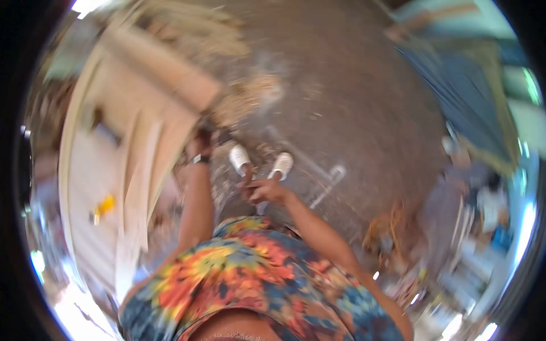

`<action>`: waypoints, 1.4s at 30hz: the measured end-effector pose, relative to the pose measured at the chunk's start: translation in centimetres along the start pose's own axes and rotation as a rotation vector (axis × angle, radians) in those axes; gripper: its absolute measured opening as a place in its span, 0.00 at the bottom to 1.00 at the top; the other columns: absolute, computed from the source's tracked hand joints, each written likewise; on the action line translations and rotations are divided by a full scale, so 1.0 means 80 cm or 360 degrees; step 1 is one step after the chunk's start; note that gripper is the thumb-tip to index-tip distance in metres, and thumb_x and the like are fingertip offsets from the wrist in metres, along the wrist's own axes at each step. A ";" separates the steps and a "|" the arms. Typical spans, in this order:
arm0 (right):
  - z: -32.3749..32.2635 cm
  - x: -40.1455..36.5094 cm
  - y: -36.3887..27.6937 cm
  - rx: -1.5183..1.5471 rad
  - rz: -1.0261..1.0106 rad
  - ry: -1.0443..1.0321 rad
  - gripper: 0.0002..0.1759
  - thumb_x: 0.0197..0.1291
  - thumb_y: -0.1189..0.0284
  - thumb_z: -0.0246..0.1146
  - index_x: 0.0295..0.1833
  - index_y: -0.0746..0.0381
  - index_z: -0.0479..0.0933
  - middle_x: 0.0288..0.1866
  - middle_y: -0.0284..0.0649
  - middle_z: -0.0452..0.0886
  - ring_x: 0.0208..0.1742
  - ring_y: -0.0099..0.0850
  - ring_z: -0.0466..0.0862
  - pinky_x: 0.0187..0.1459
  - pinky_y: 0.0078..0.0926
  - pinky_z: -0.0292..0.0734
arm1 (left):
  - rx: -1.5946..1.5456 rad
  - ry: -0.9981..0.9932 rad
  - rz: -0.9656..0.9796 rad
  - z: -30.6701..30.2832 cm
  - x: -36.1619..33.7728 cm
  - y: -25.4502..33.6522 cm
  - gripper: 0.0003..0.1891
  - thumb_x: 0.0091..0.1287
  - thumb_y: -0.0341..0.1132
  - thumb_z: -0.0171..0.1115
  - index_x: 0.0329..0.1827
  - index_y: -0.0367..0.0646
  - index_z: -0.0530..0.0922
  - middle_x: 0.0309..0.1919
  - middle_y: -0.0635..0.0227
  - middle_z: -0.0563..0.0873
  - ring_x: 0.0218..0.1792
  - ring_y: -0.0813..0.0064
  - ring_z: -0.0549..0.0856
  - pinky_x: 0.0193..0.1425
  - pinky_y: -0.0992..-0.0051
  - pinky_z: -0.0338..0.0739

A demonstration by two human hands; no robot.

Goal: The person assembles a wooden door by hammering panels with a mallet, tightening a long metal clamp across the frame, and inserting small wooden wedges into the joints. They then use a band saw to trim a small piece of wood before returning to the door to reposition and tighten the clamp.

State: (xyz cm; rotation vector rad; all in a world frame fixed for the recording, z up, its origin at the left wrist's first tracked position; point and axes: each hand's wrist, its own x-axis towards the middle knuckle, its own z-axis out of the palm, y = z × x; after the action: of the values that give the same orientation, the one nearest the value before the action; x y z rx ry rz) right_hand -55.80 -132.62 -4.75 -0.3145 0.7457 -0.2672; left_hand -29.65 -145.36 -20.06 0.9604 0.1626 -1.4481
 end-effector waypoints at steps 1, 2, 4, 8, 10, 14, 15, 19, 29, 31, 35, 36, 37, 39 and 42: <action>-0.001 -0.002 -0.006 0.0083 -0.0024 -0.0075 0.30 0.50 0.75 0.60 0.63 0.68 0.72 0.46 0.42 0.81 0.45 0.33 0.81 0.49 0.31 0.77 | -0.0113 -0.0026 0.0012 -0.002 0.001 -0.002 0.08 0.66 0.29 0.58 0.45 0.38 0.79 0.40 0.63 0.85 0.44 0.65 0.84 0.51 0.64 0.79; -0.005 -0.004 -0.010 0.0173 -0.0064 -0.0106 0.30 0.51 0.76 0.59 0.64 0.68 0.72 0.47 0.42 0.81 0.46 0.33 0.81 0.50 0.31 0.77 | -0.0146 0.0153 0.0023 0.024 -0.020 0.005 0.08 0.65 0.26 0.59 0.45 0.36 0.79 0.39 0.62 0.85 0.40 0.63 0.85 0.48 0.63 0.81; -0.018 -0.010 -0.025 0.0154 -0.0041 -0.0173 0.30 0.52 0.76 0.58 0.64 0.67 0.72 0.46 0.42 0.82 0.46 0.33 0.81 0.51 0.32 0.76 | -0.0113 0.0031 0.0028 0.038 -0.034 0.005 0.08 0.65 0.26 0.58 0.46 0.37 0.79 0.39 0.61 0.86 0.39 0.62 0.86 0.46 0.61 0.82; -0.040 -0.010 -0.045 0.0239 -0.0323 0.0051 0.28 0.53 0.77 0.55 0.63 0.62 0.74 0.39 0.40 0.82 0.42 0.34 0.80 0.47 0.34 0.77 | -0.0133 0.0100 0.0117 0.035 -0.035 0.005 0.08 0.67 0.28 0.57 0.47 0.34 0.78 0.39 0.60 0.86 0.41 0.62 0.87 0.47 0.62 0.83; -0.053 0.001 -0.059 0.0381 -0.0404 0.0112 0.27 0.54 0.76 0.55 0.63 0.62 0.74 0.36 0.39 0.81 0.39 0.33 0.80 0.44 0.34 0.76 | -0.0097 0.0109 0.0192 0.051 -0.049 0.014 0.13 0.67 0.27 0.59 0.53 0.39 0.76 0.40 0.59 0.86 0.42 0.61 0.87 0.47 0.59 0.83; -0.087 0.027 -0.059 0.0301 -0.0443 0.0607 0.25 0.57 0.73 0.53 0.63 0.57 0.75 0.30 0.35 0.80 0.29 0.29 0.78 0.38 0.32 0.76 | -0.0114 0.0094 0.0222 0.062 -0.060 0.017 0.16 0.66 0.27 0.62 0.56 0.41 0.75 0.45 0.62 0.85 0.45 0.64 0.86 0.52 0.60 0.81; -0.094 0.036 -0.051 0.0256 -0.0364 0.0692 0.26 0.58 0.74 0.52 0.64 0.57 0.74 0.29 0.35 0.80 0.27 0.28 0.77 0.35 0.32 0.74 | -0.0117 0.0089 0.0233 0.064 -0.060 0.019 0.16 0.66 0.27 0.62 0.56 0.41 0.75 0.45 0.62 0.85 0.45 0.64 0.86 0.52 0.60 0.81; -0.099 0.067 0.009 0.0105 -0.0018 0.0743 0.27 0.59 0.75 0.52 0.66 0.57 0.71 0.34 0.36 0.80 0.30 0.27 0.79 0.35 0.32 0.75 | -0.0117 0.0068 0.0136 0.056 -0.056 0.015 0.18 0.65 0.28 0.63 0.58 0.40 0.74 0.46 0.63 0.85 0.47 0.65 0.85 0.52 0.60 0.81; -0.013 0.034 0.029 0.0105 0.0038 0.0241 0.28 0.57 0.77 0.58 0.66 0.63 0.70 0.42 0.38 0.82 0.40 0.29 0.82 0.44 0.29 0.80 | -0.0076 -0.0026 0.0176 0.046 -0.047 0.011 0.15 0.70 0.27 0.54 0.58 0.37 0.73 0.50 0.54 0.84 0.52 0.57 0.84 0.57 0.57 0.79; -0.010 0.020 0.023 0.0201 -0.0016 0.0095 0.28 0.54 0.78 0.57 0.65 0.67 0.72 0.44 0.42 0.83 0.42 0.31 0.82 0.49 0.33 0.78 | -0.0084 -0.0036 0.0184 0.046 -0.046 0.010 0.14 0.70 0.27 0.54 0.58 0.37 0.73 0.51 0.53 0.84 0.52 0.56 0.84 0.58 0.57 0.79; -0.017 -0.004 -0.014 0.0319 -0.0102 -0.0016 0.22 0.53 0.76 0.58 0.57 0.66 0.77 0.43 0.43 0.82 0.42 0.34 0.82 0.47 0.35 0.78 | -0.0098 -0.0090 0.0175 0.041 -0.048 0.008 0.15 0.70 0.28 0.55 0.59 0.37 0.72 0.52 0.51 0.83 0.54 0.56 0.84 0.61 0.57 0.78; -0.023 -0.007 -0.025 0.0363 -0.0169 0.0021 0.21 0.53 0.75 0.58 0.54 0.66 0.78 0.42 0.44 0.82 0.42 0.36 0.82 0.48 0.35 0.77 | -0.0119 -0.0098 0.0173 0.044 -0.049 0.011 0.15 0.70 0.28 0.55 0.59 0.37 0.72 0.52 0.50 0.83 0.55 0.56 0.83 0.62 0.57 0.77; -0.030 -0.008 -0.034 0.0409 -0.0232 0.0062 0.20 0.53 0.75 0.58 0.52 0.66 0.80 0.42 0.44 0.82 0.42 0.37 0.81 0.49 0.36 0.77 | -0.0068 -0.0015 0.0200 0.050 -0.054 0.012 0.16 0.70 0.28 0.54 0.60 0.35 0.71 0.52 0.51 0.83 0.55 0.56 0.83 0.62 0.59 0.77; -0.042 -0.005 -0.052 0.0387 -0.0323 0.0130 0.19 0.53 0.74 0.58 0.51 0.65 0.81 0.41 0.44 0.83 0.42 0.37 0.81 0.49 0.36 0.76 | -0.0030 -0.0008 0.0200 0.045 -0.048 0.011 0.16 0.70 0.28 0.53 0.59 0.34 0.71 0.52 0.51 0.83 0.55 0.56 0.83 0.62 0.60 0.77; -0.073 0.008 -0.060 0.0480 -0.0476 0.0093 0.19 0.52 0.74 0.58 0.51 0.62 0.82 0.36 0.42 0.83 0.39 0.35 0.80 0.45 0.34 0.75 | 0.0049 0.0116 0.0127 0.040 -0.044 0.007 0.15 0.71 0.29 0.51 0.57 0.33 0.74 0.51 0.53 0.84 0.54 0.60 0.84 0.61 0.63 0.78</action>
State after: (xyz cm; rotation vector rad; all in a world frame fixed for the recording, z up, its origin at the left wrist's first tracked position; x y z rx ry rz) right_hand -60.03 -138.34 -7.37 -0.1305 0.7029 -0.6671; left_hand -31.22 -144.84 -15.56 1.0342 0.1542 -1.3470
